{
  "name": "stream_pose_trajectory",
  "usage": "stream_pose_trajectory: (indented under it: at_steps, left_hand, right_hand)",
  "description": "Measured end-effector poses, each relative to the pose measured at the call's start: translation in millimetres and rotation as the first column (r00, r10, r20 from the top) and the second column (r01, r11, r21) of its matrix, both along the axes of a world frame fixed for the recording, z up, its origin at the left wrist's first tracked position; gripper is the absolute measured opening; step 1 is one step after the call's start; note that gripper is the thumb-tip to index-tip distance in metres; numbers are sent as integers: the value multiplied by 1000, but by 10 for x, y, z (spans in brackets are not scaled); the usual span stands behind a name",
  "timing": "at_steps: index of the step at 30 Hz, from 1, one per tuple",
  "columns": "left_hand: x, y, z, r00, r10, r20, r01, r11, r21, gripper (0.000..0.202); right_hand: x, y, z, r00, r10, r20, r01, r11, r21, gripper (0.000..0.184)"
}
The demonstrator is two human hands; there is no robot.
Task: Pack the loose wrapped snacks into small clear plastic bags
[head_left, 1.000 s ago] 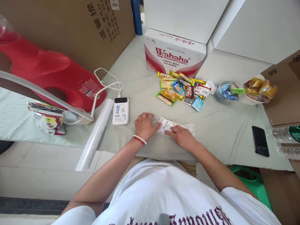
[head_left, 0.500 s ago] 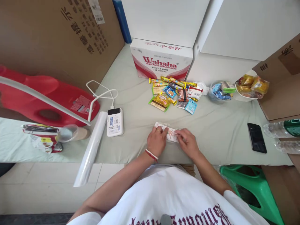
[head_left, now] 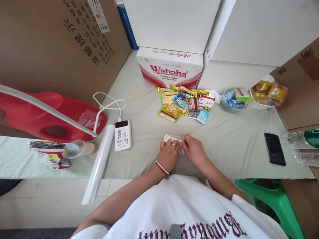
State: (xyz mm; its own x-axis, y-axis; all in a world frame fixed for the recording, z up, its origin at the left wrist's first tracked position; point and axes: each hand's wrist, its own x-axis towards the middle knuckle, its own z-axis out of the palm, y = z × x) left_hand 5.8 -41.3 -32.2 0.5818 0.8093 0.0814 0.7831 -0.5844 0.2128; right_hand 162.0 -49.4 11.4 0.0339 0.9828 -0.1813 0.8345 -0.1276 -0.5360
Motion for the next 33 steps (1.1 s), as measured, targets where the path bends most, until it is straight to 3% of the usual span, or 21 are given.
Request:
stream_pose_trajectory:
  at_steps: [4, 7, 9, 10, 12, 14, 16, 17, 19, 21, 23, 25, 27, 29, 31, 33]
  left_hand:
    - [-188, 102, -79, 968, 16, 250, 21, 990, -143, 25]
    - [-368, 220, -119, 871, 281, 404, -219, 956, -194, 31]
    - [-427, 284, -120, 812, 463, 354, -422, 886, -190, 39]
    - [-431, 303, -114, 808, 504, 305, -465, 863, -195, 43]
    - [-397, 304, -94, 834, 496, 240, -446, 864, -235, 38]
    - [-331, 253, -65, 854, 444, 272, -372, 886, -277, 26]
    - [-259, 167, -29, 837, 396, 378, -311, 913, -265, 17]
    - [-224, 120, -7, 828, 352, 437, -278, 933, -227, 12]
    - [-161, 40, 45, 829, 185, 528, -164, 983, -87, 4]
    - [-104, -6, 103, 832, -55, 552, 19, 997, 72, 6]
    - [-54, -19, 157, 795, -278, 539, 237, 960, 146, 16]
    - [-10, -17, 192, 733, -406, 547, 406, 905, 128, 33]
    - [32, -20, 201, 683, -467, 562, 521, 851, 74, 44]
    - [74, -37, 188, 655, -522, 546, 611, 792, 24, 46]
    - [114, -59, 167, 620, -591, 516, 698, 716, -18, 46]
    - [135, -69, 156, 592, -623, 511, 745, 666, -51, 46]
  right_hand:
    - [-249, 205, -104, 996, 92, 4, -91, 994, -68, 14]
    - [-262, 211, -203, 983, 182, 18, -181, 981, -65, 20]
    - [-233, 187, -249, 978, 207, 21, -205, 977, -53, 21]
    - [-218, 175, -264, 978, 207, 10, -206, 977, -45, 22]
    - [-192, 151, -280, 982, 183, -54, -185, 983, -21, 21]
    - [-173, 107, -272, 971, 125, -202, -127, 992, 0, 22]
    - [-156, 26, -243, 884, 4, -467, -23, 999, -35, 30]
    - [-147, -28, -222, 784, -79, -616, 36, 996, -83, 36]
    - [-125, -151, -177, 497, -244, -833, 124, 970, -210, 48]
    - [-83, -272, -140, 243, -351, -904, 189, 932, -310, 50]
    - [-9, -373, -121, 102, -419, -902, 267, 885, -381, 43]
    - [99, -457, -122, 15, -479, -878, 339, 828, -446, 40]
    - [216, -538, -136, -35, -516, -856, 373, 788, -490, 41]
    - [317, -621, -161, -29, -528, -849, 361, 786, -501, 44]
    - [405, -692, -186, 55, -520, -852, 350, 810, -471, 44]
    - [533, -710, -186, 200, -493, -847, 382, 835, -396, 41]
